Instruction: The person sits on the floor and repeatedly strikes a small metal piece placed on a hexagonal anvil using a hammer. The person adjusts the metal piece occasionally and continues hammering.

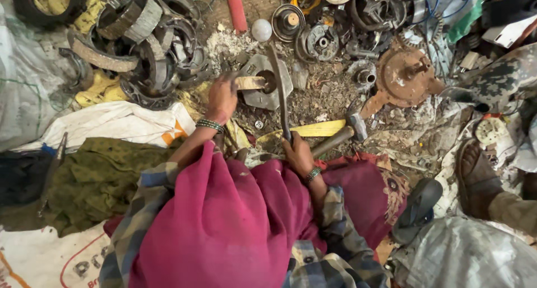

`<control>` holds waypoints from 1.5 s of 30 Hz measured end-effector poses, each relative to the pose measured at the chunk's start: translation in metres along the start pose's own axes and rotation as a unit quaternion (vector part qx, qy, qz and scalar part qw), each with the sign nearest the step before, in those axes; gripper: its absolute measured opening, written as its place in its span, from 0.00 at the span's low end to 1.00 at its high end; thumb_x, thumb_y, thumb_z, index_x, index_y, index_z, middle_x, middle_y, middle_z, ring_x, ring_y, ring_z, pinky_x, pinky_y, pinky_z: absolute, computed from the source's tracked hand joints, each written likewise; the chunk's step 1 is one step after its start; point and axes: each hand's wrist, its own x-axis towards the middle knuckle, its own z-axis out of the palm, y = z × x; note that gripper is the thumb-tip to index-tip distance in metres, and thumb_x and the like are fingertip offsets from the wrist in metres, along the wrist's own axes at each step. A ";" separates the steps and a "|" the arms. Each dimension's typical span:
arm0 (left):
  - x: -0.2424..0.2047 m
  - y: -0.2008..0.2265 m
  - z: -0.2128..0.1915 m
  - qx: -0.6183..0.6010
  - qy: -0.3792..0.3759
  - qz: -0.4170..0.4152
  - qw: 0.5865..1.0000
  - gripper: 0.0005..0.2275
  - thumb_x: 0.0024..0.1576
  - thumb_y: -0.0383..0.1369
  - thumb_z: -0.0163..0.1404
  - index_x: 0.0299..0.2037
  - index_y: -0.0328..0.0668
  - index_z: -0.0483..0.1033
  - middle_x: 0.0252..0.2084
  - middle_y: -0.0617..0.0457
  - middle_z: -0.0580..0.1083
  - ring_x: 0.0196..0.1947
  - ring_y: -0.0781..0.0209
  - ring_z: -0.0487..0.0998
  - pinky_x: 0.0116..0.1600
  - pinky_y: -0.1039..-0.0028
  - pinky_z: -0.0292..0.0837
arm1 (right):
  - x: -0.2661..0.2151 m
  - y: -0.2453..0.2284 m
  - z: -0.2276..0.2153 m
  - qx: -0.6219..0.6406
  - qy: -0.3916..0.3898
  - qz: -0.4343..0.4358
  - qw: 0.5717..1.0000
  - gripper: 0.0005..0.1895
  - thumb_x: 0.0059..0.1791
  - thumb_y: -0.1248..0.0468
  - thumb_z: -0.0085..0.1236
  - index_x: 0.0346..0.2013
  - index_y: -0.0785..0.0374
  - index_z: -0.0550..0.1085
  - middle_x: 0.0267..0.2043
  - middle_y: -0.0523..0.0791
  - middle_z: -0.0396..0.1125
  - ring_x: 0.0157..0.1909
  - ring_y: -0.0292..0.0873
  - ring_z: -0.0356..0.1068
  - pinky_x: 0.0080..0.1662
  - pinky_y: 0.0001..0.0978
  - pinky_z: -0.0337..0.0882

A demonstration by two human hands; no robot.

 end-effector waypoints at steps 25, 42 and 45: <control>0.003 0.075 0.004 0.126 -0.130 0.051 0.982 0.22 0.51 0.39 0.64 0.54 0.40 0.79 0.60 0.36 0.72 0.54 0.43 0.76 0.59 0.60 0.72 | -0.021 -0.018 -0.021 0.044 0.209 -0.108 0.971 0.15 0.55 0.61 0.53 0.51 0.69 0.66 0.29 0.57 0.69 0.29 0.58 0.71 0.32 0.50 0.69; 0.009 0.075 0.001 -0.083 -0.199 -0.072 0.974 0.10 0.70 0.32 0.44 0.54 0.41 0.78 0.50 0.46 0.77 0.39 0.55 0.82 0.44 0.67 0.81 | -0.030 -0.052 -0.068 0.078 0.215 -0.029 0.973 0.19 0.58 0.54 0.45 0.53 0.69 0.64 0.27 0.50 0.69 0.25 0.54 0.72 0.29 0.45 0.72; 0.010 0.079 -0.004 0.076 -0.113 0.124 0.983 0.14 0.61 0.26 0.46 0.55 0.37 0.78 0.47 0.42 0.77 0.39 0.51 0.79 0.43 0.65 0.80 | -0.025 -0.066 -0.082 0.124 0.244 -0.050 0.961 0.21 0.57 0.53 0.45 0.52 0.71 0.62 0.25 0.52 0.68 0.24 0.56 0.71 0.28 0.46 0.70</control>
